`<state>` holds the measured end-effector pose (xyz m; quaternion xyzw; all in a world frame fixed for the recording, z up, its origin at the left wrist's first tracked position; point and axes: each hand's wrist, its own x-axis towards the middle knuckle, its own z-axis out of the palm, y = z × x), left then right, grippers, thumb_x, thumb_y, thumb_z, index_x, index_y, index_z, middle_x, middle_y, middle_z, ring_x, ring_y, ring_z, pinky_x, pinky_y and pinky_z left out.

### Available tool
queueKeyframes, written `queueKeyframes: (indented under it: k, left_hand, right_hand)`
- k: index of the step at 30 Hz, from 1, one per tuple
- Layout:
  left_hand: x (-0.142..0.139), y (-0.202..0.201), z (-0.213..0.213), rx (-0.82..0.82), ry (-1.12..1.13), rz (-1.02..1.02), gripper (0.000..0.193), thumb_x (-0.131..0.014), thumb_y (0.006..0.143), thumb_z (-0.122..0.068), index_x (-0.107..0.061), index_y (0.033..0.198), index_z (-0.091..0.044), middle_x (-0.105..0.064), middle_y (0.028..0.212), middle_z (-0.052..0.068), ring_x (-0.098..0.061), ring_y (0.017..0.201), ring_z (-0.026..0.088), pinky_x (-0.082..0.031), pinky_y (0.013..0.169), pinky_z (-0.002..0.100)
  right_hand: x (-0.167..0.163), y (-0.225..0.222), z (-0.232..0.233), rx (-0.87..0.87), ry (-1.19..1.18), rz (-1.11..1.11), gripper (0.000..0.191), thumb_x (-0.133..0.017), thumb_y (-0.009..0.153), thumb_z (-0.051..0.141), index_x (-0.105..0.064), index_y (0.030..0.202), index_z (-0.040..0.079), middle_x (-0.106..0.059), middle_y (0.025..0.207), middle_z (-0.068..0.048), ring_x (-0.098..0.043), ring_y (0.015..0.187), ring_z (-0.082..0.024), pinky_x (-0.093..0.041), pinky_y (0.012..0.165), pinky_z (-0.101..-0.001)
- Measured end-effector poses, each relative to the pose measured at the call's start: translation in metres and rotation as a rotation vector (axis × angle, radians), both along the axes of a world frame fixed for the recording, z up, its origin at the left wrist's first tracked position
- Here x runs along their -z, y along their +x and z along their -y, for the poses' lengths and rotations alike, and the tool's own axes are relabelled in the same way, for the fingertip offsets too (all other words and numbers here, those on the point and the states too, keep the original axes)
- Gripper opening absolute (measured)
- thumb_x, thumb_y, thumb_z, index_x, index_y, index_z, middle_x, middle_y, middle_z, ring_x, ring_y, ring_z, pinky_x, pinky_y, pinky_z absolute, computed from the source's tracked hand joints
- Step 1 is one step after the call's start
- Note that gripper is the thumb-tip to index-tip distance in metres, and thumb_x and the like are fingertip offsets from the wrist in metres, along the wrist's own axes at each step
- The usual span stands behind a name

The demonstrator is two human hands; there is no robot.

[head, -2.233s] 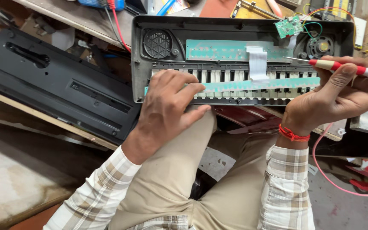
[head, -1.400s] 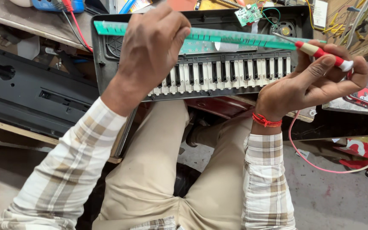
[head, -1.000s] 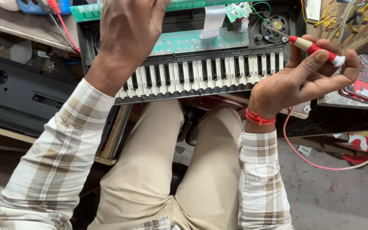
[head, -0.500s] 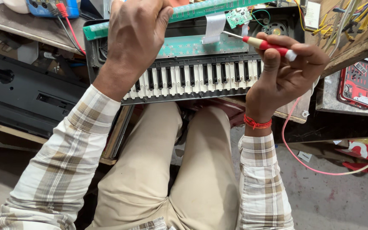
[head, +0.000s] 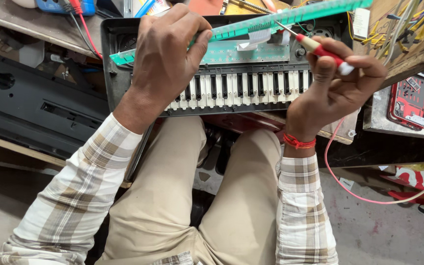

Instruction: The person uses a screwdriver to probe and adjust components on the underside of a disassembled keyboard, including the circuit board, ribbon cable, and speaker. They also handle a small black circular part and test the keys while seated.

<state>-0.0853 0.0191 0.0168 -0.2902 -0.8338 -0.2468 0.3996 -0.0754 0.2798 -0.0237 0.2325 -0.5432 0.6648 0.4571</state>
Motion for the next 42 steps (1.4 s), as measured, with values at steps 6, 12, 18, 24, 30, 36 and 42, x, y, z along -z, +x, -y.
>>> queueKeyframes:
  k: [6, 12, 18, 24, 30, 36, 42]
  left_hand:
    - [0.004, 0.014, -0.001, -0.002, 0.029, 0.007, 0.009, -0.07, 0.106, -0.01, -0.07, 0.098, -0.007, -0.062, 0.093, 0.002, -0.06, 0.085, 0.021, -0.04, 0.089, 0.039]
    - [0.013, 0.022, -0.001, -0.042, -0.003, 0.021, 0.009, -0.077, 0.105, -0.014, -0.072, 0.1, -0.008, -0.063, 0.09, 0.002, -0.061, 0.083, 0.02, -0.041, 0.089, 0.04]
    - [0.023, 0.039, -0.011, -0.056, 0.008, 0.068, 0.014, -0.083, 0.095, -0.016, -0.074, 0.101, -0.006, -0.067, 0.094, 0.005, -0.064, 0.089, 0.022, -0.044, 0.097, 0.044]
    - [0.027, 0.059, -0.035, -0.067, 0.082, 0.114, 0.019, -0.085, 0.09, -0.014, -0.076, 0.105, -0.007, -0.071, 0.101, 0.007, -0.065, 0.098, 0.023, -0.044, 0.107, 0.047]
    - [0.022, 0.063, -0.043, -0.055, 0.091, 0.199, 0.033, -0.085, 0.087, -0.021, -0.074, 0.113, -0.003, -0.072, 0.107, 0.01, -0.066, 0.103, 0.027, -0.044, 0.108, 0.047]
    - [0.015, 0.05, -0.067, -0.032, 0.139, 0.275, 0.049, -0.088, 0.08, -0.032, -0.072, 0.114, -0.001, -0.066, 0.115, 0.014, -0.061, 0.11, 0.03, -0.042, 0.107, 0.047]
    - [0.009, 0.038, -0.11, -0.002, 0.192, 0.482, 0.054, -0.089, 0.072, -0.031, -0.071, 0.114, -0.002, -0.063, 0.113, 0.011, -0.056, 0.11, 0.03, -0.04, 0.097, 0.045]
  right_hand:
    - [0.004, -0.001, -0.004, -0.043, -0.104, -0.016, 0.032, -0.069, 0.114, 0.016, -0.043, 0.132, 0.01, -0.071, 0.108, -0.016, -0.073, 0.092, -0.023, -0.065, 0.076, -0.0326]
    - [0.016, -0.002, -0.013, -0.102, -0.129, -0.036, 0.027, -0.063, 0.12, 0.016, -0.044, 0.137, 0.007, -0.064, 0.099, -0.015, -0.061, 0.079, -0.021, -0.058, 0.068, -0.033]
    - [0.013, -0.003, -0.028, -0.203, -0.242, 0.014, 0.023, -0.057, 0.124, 0.019, -0.046, 0.136, 0.002, -0.061, 0.087, -0.016, -0.047, 0.059, -0.014, -0.04, 0.052, -0.026]
    - [-0.03, -0.015, -0.05, -0.181, -0.073, 0.012, 0.025, -0.058, 0.125, 0.021, -0.056, 0.115, -0.001, -0.058, 0.088, -0.014, -0.049, 0.061, -0.02, -0.044, 0.054, -0.0304]
    - [-0.06, -0.025, -0.03, -0.064, 0.249, 0.13, 0.028, -0.057, 0.123, 0.022, -0.061, 0.116, -0.005, -0.06, 0.094, -0.013, -0.062, 0.074, -0.022, -0.053, 0.062, -0.0316]
    - [-0.054, -0.035, -0.009, -0.053, 0.362, 0.12, 0.029, -0.064, 0.119, 0.015, -0.047, 0.138, 0.002, -0.067, 0.105, -0.016, -0.064, 0.079, -0.018, -0.063, 0.072, -0.0319]
    - [-0.041, -0.057, -0.03, 0.05, 0.209, 0.228, 0.028, -0.065, 0.121, 0.004, -0.052, 0.144, -0.003, -0.067, 0.111, -0.02, -0.066, 0.083, -0.021, -0.06, 0.076, -0.0314]
